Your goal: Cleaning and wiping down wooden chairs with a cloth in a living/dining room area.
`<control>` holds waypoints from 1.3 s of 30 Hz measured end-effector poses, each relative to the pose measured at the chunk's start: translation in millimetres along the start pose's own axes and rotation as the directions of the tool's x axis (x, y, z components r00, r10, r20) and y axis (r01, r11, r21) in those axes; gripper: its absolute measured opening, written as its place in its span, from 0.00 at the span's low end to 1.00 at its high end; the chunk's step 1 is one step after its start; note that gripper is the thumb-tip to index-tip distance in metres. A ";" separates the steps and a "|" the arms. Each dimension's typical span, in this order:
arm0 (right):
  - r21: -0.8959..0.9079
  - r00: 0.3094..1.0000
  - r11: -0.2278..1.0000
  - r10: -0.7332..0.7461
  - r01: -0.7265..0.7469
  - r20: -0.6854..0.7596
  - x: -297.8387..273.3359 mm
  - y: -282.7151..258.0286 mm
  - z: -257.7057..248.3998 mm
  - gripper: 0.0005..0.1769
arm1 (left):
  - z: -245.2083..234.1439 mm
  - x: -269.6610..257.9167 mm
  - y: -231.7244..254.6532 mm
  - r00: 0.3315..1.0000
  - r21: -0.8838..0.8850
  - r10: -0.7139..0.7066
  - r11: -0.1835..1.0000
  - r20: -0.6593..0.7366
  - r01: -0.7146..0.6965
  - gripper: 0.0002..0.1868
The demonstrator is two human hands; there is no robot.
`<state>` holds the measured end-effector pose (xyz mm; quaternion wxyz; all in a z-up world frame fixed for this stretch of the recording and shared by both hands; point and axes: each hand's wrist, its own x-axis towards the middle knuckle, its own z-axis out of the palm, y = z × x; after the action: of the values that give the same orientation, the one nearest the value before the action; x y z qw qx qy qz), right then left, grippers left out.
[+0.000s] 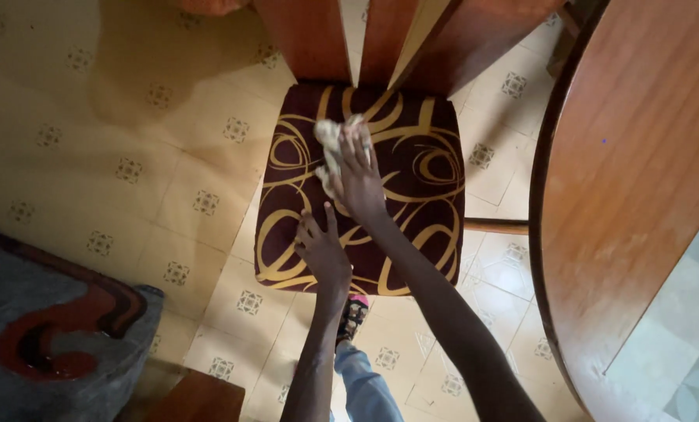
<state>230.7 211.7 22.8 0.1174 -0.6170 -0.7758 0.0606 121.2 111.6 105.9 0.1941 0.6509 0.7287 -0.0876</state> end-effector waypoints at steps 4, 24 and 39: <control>0.048 0.992 0.995 -0.094 0.090 0.089 -35.3 -8.3 -37.0 0.31 | 21.6 4.6 -12.2 0.996 -0.019 0.002 1.000 -0.090 -0.004 0.47; 0.160 0.808 0.885 0.464 -0.436 -0.363 69.7 56.7 30.1 0.35 | -30.1 37.6 -0.6 0.987 -0.183 -0.083 0.977 0.136 0.108 0.72; -0.040 0.980 0.999 0.031 -0.023 0.197 23.9 -44.5 -44.7 0.43 | -36.8 27.5 -15.2 1.000 -0.311 -0.007 0.950 0.015 0.011 0.46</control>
<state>195.1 222.3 79.1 0.0272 -0.6206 -0.7761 0.1087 97.9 148.7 126.5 0.2988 0.6082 0.7350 0.0228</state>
